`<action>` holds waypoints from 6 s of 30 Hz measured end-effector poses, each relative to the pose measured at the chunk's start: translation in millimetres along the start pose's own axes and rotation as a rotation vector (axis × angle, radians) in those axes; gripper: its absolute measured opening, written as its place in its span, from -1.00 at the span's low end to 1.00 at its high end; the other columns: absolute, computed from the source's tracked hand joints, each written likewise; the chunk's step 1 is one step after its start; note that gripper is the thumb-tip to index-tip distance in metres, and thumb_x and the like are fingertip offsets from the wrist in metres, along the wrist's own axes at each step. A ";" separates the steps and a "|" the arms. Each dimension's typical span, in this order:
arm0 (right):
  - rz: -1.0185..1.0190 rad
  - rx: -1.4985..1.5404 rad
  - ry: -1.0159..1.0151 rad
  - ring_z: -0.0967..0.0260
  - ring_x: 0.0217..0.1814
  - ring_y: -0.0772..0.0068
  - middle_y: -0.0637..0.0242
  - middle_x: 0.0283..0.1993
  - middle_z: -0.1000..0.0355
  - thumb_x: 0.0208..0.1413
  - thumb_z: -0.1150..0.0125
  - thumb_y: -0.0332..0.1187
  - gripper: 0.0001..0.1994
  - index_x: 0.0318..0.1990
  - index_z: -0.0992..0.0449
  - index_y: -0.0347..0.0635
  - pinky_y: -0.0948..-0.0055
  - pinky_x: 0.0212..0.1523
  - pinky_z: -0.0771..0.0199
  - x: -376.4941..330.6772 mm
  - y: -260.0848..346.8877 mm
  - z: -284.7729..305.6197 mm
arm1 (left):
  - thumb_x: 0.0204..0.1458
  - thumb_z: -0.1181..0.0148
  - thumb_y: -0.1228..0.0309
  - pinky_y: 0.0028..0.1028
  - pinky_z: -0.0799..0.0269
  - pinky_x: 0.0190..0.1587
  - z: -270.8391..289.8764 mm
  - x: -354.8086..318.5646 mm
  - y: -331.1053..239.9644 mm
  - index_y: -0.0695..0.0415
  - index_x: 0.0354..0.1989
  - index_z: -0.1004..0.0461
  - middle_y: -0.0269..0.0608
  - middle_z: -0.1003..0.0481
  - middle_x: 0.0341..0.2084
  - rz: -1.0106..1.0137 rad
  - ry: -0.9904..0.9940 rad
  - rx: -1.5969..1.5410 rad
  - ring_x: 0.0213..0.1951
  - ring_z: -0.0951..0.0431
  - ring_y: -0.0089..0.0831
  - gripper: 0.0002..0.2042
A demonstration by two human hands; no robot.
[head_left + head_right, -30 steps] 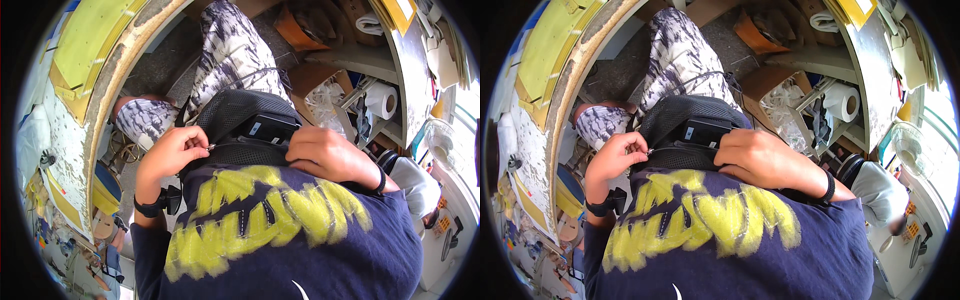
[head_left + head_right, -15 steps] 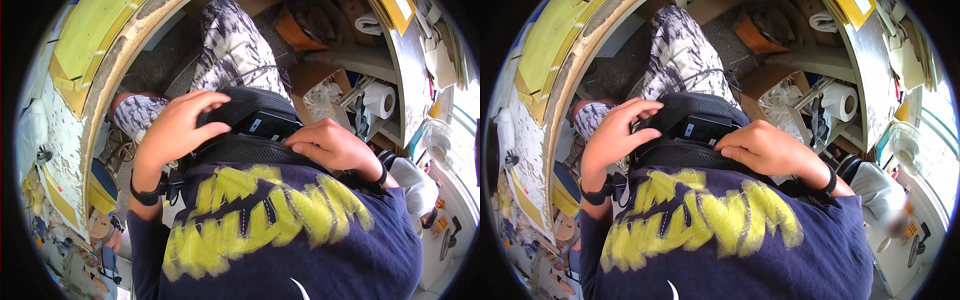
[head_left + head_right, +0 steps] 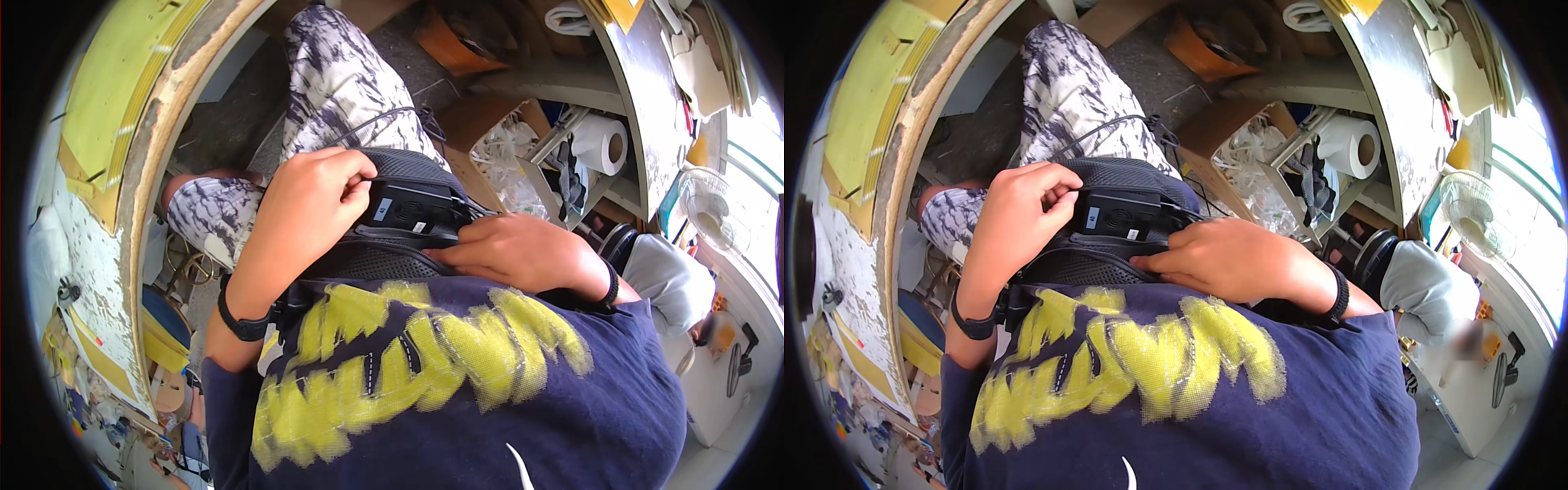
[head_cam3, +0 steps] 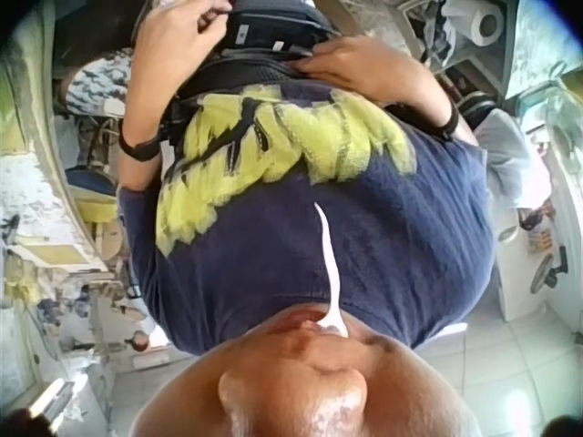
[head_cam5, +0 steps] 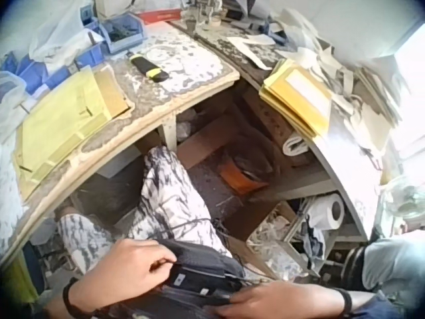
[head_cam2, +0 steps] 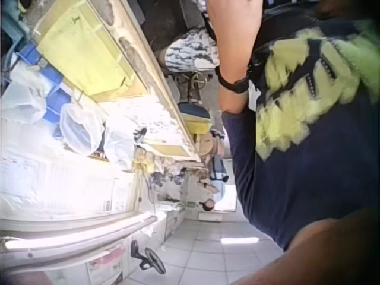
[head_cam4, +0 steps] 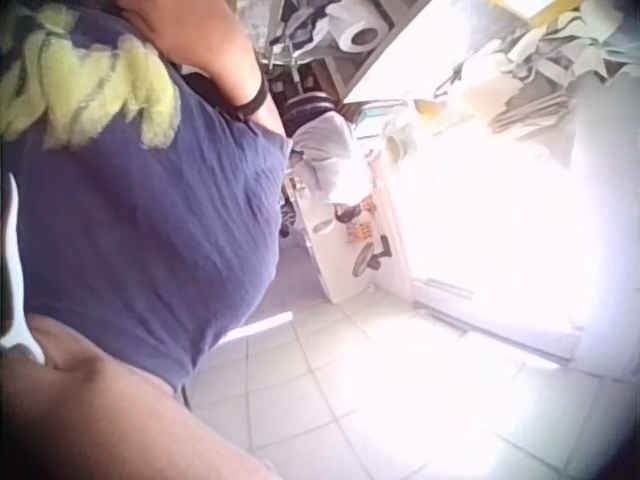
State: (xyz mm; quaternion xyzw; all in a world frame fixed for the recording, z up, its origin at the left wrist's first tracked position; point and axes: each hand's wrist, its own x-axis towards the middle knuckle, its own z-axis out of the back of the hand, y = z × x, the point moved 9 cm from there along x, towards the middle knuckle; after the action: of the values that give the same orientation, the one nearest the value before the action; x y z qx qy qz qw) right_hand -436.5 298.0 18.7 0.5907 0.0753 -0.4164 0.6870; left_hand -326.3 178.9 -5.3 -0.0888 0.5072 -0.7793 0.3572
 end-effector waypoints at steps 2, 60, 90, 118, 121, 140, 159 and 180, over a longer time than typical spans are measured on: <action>0.057 0.017 -0.052 -0.43 -0.19 0.06 0.12 -0.31 -0.45 0.20 0.01 -0.27 -0.65 0.13 -0.43 -0.05 0.17 -0.22 -0.43 -1.3 1.4 2.0 | -0.12 -0.21 0.63 -0.53 -0.42 -0.43 -2.1 2.4 -1.6 0.31 -0.37 -0.52 -0.15 -0.51 -0.55 0.005 0.005 -0.014 -0.52 -0.53 -0.46 -0.89; 0.195 -0.025 -0.666 -0.25 -0.10 0.21 0.25 -0.11 -0.26 -0.05 -0.24 -0.44 -0.58 0.06 -0.52 0.00 0.33 -0.06 -0.37 -20.8 -9.2 19.0 | -0.06 -0.25 0.62 -0.57 -0.39 -0.46 9.3 -5.4 -18.2 0.30 -0.36 -0.56 -0.17 -0.54 -0.50 0.011 -0.302 0.037 -0.52 -0.51 -0.50 -0.92; -0.061 -0.035 -0.618 -0.42 -0.06 0.07 0.12 -0.10 -0.46 -0.01 -0.26 -0.27 -0.62 0.00 -0.53 -0.15 0.25 -0.04 -0.42 8.4 -36.8 40.4 | -0.04 -0.25 0.46 -0.33 -0.42 -0.24 1.1 -32.1 -36.6 0.25 -0.40 -0.55 -0.13 -0.52 -0.42 -0.137 0.104 0.028 -0.32 -0.51 -0.16 -0.89; 0.050 -0.001 -0.544 -0.27 0.18 0.07 0.08 0.15 -0.29 -0.12 -0.39 -0.24 -0.43 0.12 -0.44 -0.15 0.22 0.16 -0.30 17.2 7.2 21.6 | -0.09 -0.24 0.64 -0.62 -0.44 -0.43 23.6 -25.8 44.9 0.32 -0.36 -0.54 -0.22 -0.55 -0.54 0.134 -0.386 -0.289 -0.54 -0.52 -0.62 -0.90; 0.098 -0.036 -0.553 -0.30 0.12 0.07 0.08 0.08 -0.33 -0.09 -0.36 -0.27 -0.48 0.10 -0.46 -0.14 0.23 0.11 -0.34 15.4 17.7 19.5 | -0.08 -0.24 0.63 -0.63 -0.44 -0.42 22.4 -26.2 46.9 0.31 -0.35 -0.55 -0.24 -0.55 -0.53 0.150 -0.375 -0.300 -0.54 -0.51 -0.64 -0.91; 0.007 -0.050 -0.398 -0.30 0.07 -0.07 -0.06 0.04 -0.39 -0.01 -0.18 -0.40 -0.39 0.26 -0.22 -0.28 0.17 0.13 -0.27 10.6 23.0 19.5 | -0.18 -0.24 0.60 -0.52 -0.47 -0.48 11.5 -18.3 2.3 0.30 -0.47 -0.53 -0.14 -0.53 -0.60 -0.072 -0.397 -0.340 -0.58 -0.56 -0.43 -0.93; -0.213 0.314 -0.434 -0.47 -0.32 0.47 0.20 -0.29 -0.55 0.11 -0.22 -0.25 -0.64 0.04 -0.50 -0.21 0.49 -0.24 -0.46 -18.3 -53.8 36.3 | -0.09 -0.21 0.65 -0.61 -0.36 -0.51 14.2 -31.4 20.3 0.31 -0.38 -0.51 -0.26 -0.48 -0.57 -0.005 -0.192 -0.143 -0.60 -0.46 -0.61 -0.91; 0.108 -0.260 -0.649 -0.44 -0.26 0.10 0.14 -0.27 -0.41 -0.23 -0.39 -0.22 -0.30 0.17 -0.34 -0.21 0.19 -0.25 -0.47 4.9 6.6 20.4 | -0.03 -0.22 0.48 -0.32 -0.43 -0.35 -10.1 16.5 -12.6 0.26 -0.39 -0.55 -0.07 -0.52 -0.49 -0.073 -0.017 0.070 -0.45 -0.54 -0.12 -0.90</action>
State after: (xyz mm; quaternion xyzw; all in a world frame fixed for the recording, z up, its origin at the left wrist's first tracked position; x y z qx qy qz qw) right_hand -437.0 277.5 26.7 0.3382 -0.1261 -0.5324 0.7657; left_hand -349.3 178.4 -3.0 -0.1014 0.4728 -0.8084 0.3357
